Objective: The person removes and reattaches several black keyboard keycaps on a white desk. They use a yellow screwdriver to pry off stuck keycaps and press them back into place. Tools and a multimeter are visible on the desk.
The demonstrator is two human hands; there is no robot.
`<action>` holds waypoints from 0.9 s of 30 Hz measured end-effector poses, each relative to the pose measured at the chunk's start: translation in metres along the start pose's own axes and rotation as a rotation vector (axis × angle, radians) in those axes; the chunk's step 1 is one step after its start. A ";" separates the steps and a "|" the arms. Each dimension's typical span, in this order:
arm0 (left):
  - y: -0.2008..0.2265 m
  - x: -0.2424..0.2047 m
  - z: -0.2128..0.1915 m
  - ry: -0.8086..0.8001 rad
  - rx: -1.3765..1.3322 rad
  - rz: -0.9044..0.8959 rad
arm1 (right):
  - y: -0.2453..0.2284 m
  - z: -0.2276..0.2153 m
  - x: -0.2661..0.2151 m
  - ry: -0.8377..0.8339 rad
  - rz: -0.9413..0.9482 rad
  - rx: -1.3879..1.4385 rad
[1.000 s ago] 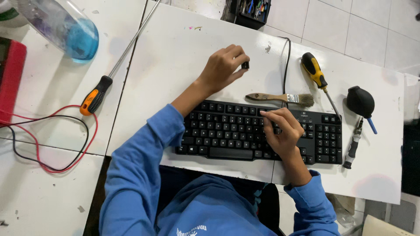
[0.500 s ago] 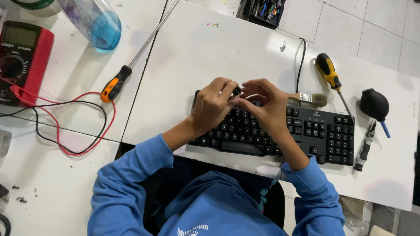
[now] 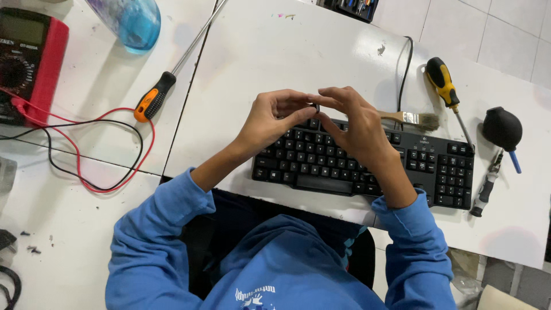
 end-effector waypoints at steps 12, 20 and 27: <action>-0.023 0.004 0.004 -0.055 0.087 -0.040 | -0.010 0.003 0.006 -0.099 -0.022 0.085; -0.010 0.001 -0.022 0.153 0.623 0.282 | 0.021 0.025 -0.048 -0.125 0.249 0.099; -0.015 -0.010 -0.017 0.208 0.845 0.429 | 0.023 0.032 -0.058 -0.079 0.226 0.126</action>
Point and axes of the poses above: each hand's wrist, its own x-axis towards the middle knuckle, its own z-axis out of the palm, y = z × x, the point moved 9 cm from there along x, towards the middle knuckle, and after that the axes turned 13 degrees about -z, right-handed, at the moved point
